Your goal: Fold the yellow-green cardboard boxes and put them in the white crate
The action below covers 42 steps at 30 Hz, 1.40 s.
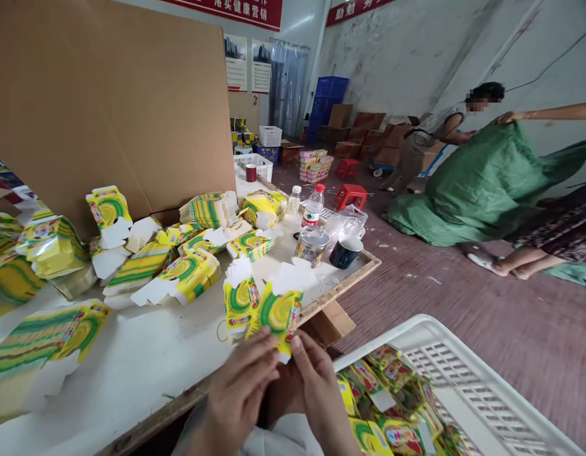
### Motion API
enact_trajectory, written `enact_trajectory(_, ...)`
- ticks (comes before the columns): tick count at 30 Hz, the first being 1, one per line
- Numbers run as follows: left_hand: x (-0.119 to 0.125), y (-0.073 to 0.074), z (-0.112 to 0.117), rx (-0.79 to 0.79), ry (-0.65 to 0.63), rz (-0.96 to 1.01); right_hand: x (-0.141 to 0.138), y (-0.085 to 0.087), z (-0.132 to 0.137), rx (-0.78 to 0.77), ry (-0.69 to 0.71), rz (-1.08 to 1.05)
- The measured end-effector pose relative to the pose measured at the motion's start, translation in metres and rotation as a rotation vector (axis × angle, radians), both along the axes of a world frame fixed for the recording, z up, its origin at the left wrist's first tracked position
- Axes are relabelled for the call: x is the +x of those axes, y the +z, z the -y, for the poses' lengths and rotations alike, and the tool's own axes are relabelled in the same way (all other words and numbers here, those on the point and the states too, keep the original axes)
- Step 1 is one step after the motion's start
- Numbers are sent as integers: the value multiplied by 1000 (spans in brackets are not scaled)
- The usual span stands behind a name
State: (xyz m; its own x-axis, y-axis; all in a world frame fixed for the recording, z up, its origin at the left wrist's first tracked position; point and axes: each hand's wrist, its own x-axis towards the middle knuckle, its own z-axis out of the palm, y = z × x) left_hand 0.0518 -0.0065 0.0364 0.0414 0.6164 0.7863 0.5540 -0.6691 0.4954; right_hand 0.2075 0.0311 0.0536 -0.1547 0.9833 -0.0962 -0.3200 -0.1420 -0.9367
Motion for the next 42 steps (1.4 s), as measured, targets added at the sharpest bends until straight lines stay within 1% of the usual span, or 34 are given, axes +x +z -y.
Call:
enact_trajectory(1,6,1,2,19,-79,-23,2,0,-1,-22,-38,-46)
enact_trajectory(2,12,0,4,13,-129,-5,4,0,-2,-35,-70,-65)
enact_trajectory(3,16,0,6,-21,-142,66,8,-1,-2,-38,-96,-63)
enact_trajectory(4,19,-1,6,-81,-121,194,11,-3,-3,-36,-107,-48)
enact_trajectory(5,20,-1,7,-162,-86,363,13,-6,-2,-32,-108,-38)
enact_trajectory(6,20,-2,6,-260,-60,551,14,-11,-1,-32,-96,-42)
enact_trajectory(7,20,-1,5,-369,-65,737,13,-17,0,-36,-74,-62)
enact_trajectory(8,18,-1,4,-486,-115,893,11,-24,2,-41,-46,-90)
enact_trajectory(10,14,2,1,-712,-309,1089,4,-37,6,-53,8,-146)
enact_trajectory(12,10,6,0,-853,-498,1182,-3,-45,9,-59,48,-169)
enact_trajectory(13,9,7,0,-886,-555,1207,-6,-47,10,-60,66,-171)
enact_trajectory(16,10,10,1,-901,-628,1238,-7,-44,9,-58,93,-145)
enact_trajectory(18,11,10,0,-892,-625,1230,-4,-38,7,-42,89,-100)
enact_trajectory(22,15,5,-5,-912,-481,1214,2,-28,9,-19,101,-11)
enact_trajectory(24,15,0,-7,-940,-403,1213,2,-28,12,-30,101,21)
enact_trajectory(28,16,-9,-8,-947,-230,1173,-1,-29,17,-48,51,100)
enact_trajectory(31,18,-9,-8,-916,-162,1132,-1,-28,15,58,-10,244)
enact_trajectory(34,22,-5,-7,-857,-98,1080,2,-27,12,170,-50,339)
enact_trajectory(36,25,-2,-6,-847,-89,1031,6,-29,11,215,-37,331)
enact_trajectory(38,25,1,-4,-867,-122,983,9,-29,10,251,-1,298)
enact_trajectory(40,21,2,-3,-893,-165,925,13,-26,9,265,61,252)
enact_trajectory(42,16,3,-2,-937,-219,861,18,-21,8,242,137,208)
